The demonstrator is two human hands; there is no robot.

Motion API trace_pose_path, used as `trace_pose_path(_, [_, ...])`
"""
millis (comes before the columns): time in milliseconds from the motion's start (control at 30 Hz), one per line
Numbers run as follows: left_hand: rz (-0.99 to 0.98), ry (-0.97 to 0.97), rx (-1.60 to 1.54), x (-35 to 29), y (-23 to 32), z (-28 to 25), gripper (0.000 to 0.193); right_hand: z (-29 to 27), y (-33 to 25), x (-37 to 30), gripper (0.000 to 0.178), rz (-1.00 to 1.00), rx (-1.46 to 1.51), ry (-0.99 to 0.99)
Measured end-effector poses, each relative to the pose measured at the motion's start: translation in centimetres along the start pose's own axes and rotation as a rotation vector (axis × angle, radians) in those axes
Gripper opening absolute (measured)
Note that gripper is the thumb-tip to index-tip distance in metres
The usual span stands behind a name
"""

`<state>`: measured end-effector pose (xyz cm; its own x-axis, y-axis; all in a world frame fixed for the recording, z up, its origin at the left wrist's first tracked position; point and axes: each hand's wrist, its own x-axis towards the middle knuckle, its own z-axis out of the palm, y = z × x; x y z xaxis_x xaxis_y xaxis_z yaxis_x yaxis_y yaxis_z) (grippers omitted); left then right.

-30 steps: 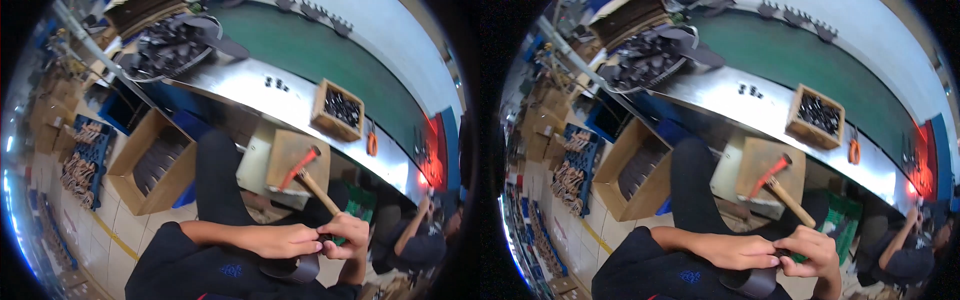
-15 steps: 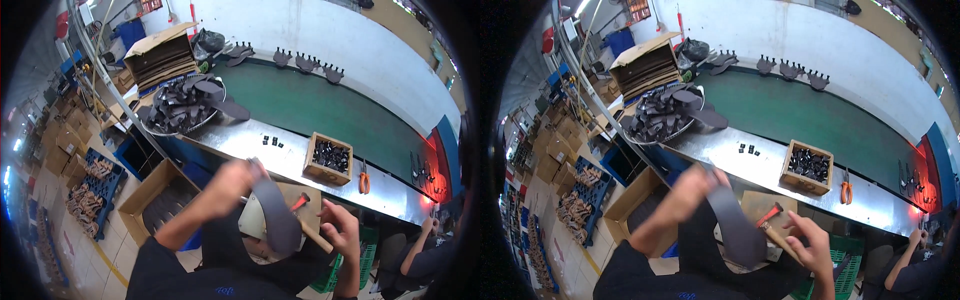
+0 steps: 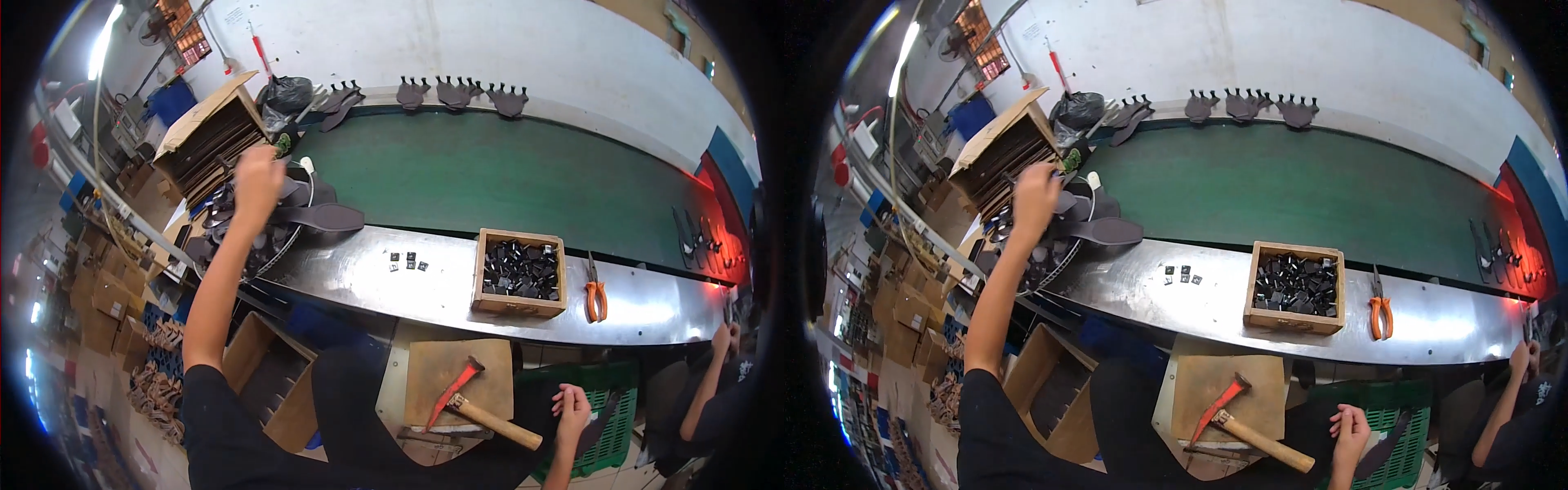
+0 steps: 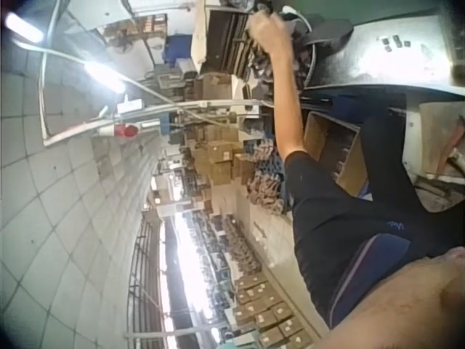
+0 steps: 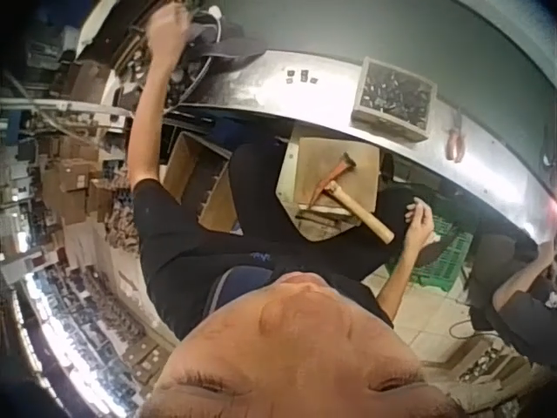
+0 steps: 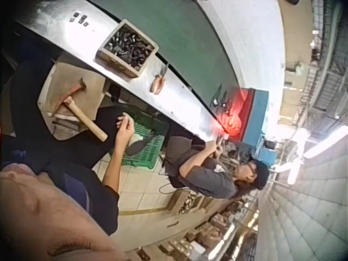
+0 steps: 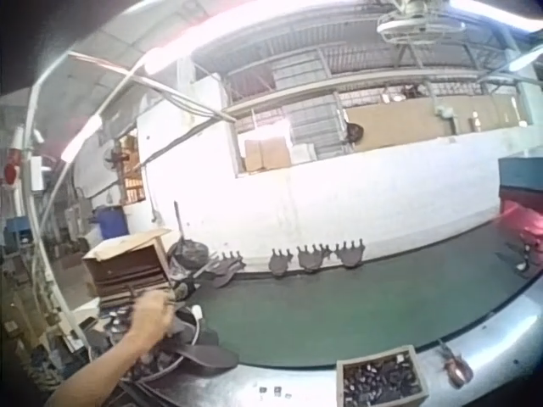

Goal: Manually assemble and fasten metal components onto shoe parts using tools.

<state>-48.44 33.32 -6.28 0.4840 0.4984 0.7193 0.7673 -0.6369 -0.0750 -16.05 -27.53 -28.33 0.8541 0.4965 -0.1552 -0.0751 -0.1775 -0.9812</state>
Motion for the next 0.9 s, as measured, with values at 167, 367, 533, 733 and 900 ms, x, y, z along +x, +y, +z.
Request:
trace_pose_path(167, [-0.154, -0.63, -0.156, 3.2, 2.8, 19.5, 0.038, 2.8, 2.0, 0.3, 0.017, -0.2, -0.444, 0.215])
trace_pose_path(367, [-0.516, -0.989, 0.179, 2.0, -1.3, 32.0, 0.045, 3.2, 2.5, 0.6, 0.012, -0.263, -0.557, 0.254])
trace_pose_path(533, [-0.659, -0.959, 0.282, -0.3, -5.7, 33.8, 0.039, 3.1, 2.5, 1.3, 0.011, -0.185, -0.564, 0.251])
trace_pose_path(733, [-0.394, -0.814, 0.392, 1.3, -0.3, 31.3, 0.025, 2.9, 2.2, 1.5, 0.013, -0.143, -0.574, 0.284])
trace_pose_path(900, [-0.423, -0.559, 0.171, 6.2, -1.1, 26.4, 0.02, 2.6, 0.2, 0.9, 0.026, -0.067, -0.545, 0.128])
